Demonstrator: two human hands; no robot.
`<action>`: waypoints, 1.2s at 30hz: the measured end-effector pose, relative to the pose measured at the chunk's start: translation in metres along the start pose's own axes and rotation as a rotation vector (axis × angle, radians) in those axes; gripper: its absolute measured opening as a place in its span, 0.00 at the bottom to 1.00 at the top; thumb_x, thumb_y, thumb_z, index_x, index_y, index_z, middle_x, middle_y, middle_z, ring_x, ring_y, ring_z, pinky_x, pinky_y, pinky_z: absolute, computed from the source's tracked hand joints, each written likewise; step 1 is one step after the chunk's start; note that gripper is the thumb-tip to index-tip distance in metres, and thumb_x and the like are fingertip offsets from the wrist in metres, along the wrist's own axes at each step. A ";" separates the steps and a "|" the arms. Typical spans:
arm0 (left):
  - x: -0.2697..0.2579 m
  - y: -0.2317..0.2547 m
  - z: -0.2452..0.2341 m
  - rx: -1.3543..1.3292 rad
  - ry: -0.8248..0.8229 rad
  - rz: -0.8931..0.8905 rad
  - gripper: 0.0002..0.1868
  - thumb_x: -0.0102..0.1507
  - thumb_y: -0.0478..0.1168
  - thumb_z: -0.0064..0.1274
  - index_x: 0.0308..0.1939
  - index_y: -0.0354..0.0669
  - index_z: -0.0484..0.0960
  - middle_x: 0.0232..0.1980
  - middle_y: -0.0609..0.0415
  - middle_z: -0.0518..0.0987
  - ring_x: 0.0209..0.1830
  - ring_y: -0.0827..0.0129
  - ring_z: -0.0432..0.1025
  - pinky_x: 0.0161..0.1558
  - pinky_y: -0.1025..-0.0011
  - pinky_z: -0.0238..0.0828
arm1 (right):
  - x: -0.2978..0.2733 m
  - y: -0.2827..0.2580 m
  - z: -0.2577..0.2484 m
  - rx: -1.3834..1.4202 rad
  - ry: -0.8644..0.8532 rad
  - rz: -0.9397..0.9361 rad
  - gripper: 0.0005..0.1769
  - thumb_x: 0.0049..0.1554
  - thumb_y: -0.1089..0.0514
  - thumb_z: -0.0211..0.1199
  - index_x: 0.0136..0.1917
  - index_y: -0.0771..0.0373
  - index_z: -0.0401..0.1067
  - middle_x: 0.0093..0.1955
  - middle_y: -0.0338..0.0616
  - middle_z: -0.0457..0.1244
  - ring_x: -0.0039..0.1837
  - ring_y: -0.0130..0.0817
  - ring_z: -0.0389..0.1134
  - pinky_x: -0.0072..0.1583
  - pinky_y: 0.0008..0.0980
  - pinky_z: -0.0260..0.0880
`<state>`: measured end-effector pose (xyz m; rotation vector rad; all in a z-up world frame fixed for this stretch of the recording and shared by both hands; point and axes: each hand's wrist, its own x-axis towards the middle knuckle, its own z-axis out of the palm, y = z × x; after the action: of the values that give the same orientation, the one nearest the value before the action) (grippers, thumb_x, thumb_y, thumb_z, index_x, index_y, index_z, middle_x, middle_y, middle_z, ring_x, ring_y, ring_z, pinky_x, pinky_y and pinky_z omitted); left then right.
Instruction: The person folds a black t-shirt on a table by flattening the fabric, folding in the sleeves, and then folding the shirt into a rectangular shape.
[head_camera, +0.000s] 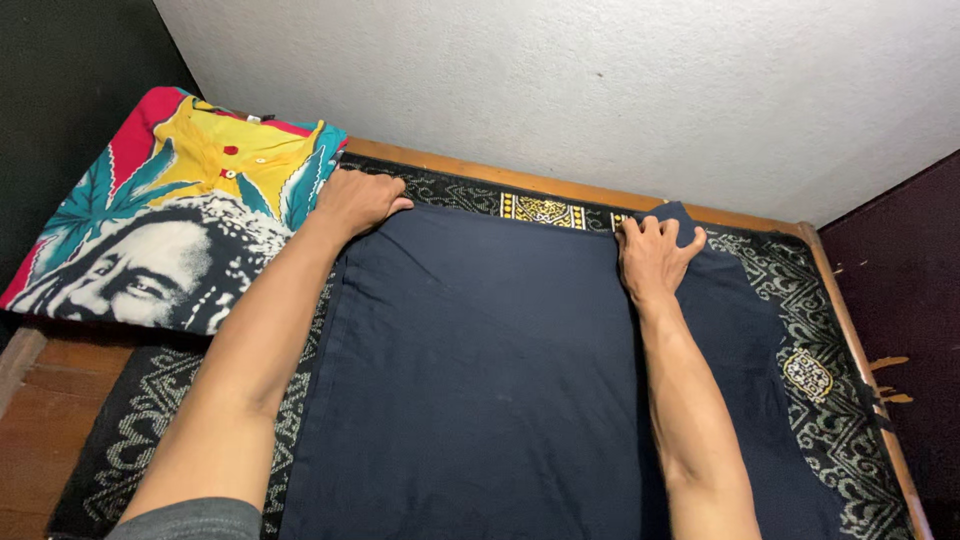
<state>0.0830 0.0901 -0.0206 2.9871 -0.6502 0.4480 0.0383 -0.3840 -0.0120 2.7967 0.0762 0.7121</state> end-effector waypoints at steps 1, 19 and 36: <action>0.002 -0.004 0.005 0.036 0.038 0.004 0.24 0.67 0.64 0.45 0.38 0.49 0.82 0.38 0.52 0.84 0.36 0.51 0.80 0.35 0.52 0.75 | 0.002 0.001 0.001 -0.031 0.031 -0.013 0.10 0.67 0.47 0.56 0.54 0.47 0.76 0.53 0.36 0.65 0.62 0.39 0.61 0.70 0.71 0.41; -0.016 0.303 -0.010 -0.345 0.350 -0.045 0.24 0.58 0.46 0.48 0.56 0.41 0.76 0.62 0.47 0.73 0.67 0.49 0.63 0.59 0.48 0.63 | -0.064 -0.043 -0.023 0.687 -0.066 -0.072 0.20 0.63 0.58 0.57 0.66 0.63 0.74 0.71 0.48 0.65 0.73 0.47 0.64 0.72 0.40 0.63; -0.125 0.123 -0.027 -0.043 0.027 -0.538 0.29 0.67 0.48 0.38 0.71 0.41 0.67 0.79 0.46 0.57 0.79 0.47 0.47 0.71 0.45 0.44 | -0.082 -0.061 -0.053 0.508 -0.062 -0.035 0.24 0.64 0.51 0.54 0.69 0.63 0.72 0.74 0.50 0.61 0.76 0.52 0.58 0.72 0.49 0.55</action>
<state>-0.0840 0.0307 -0.0324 2.9336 0.1535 0.4213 -0.0587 -0.3219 -0.0204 3.2842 0.3374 0.6724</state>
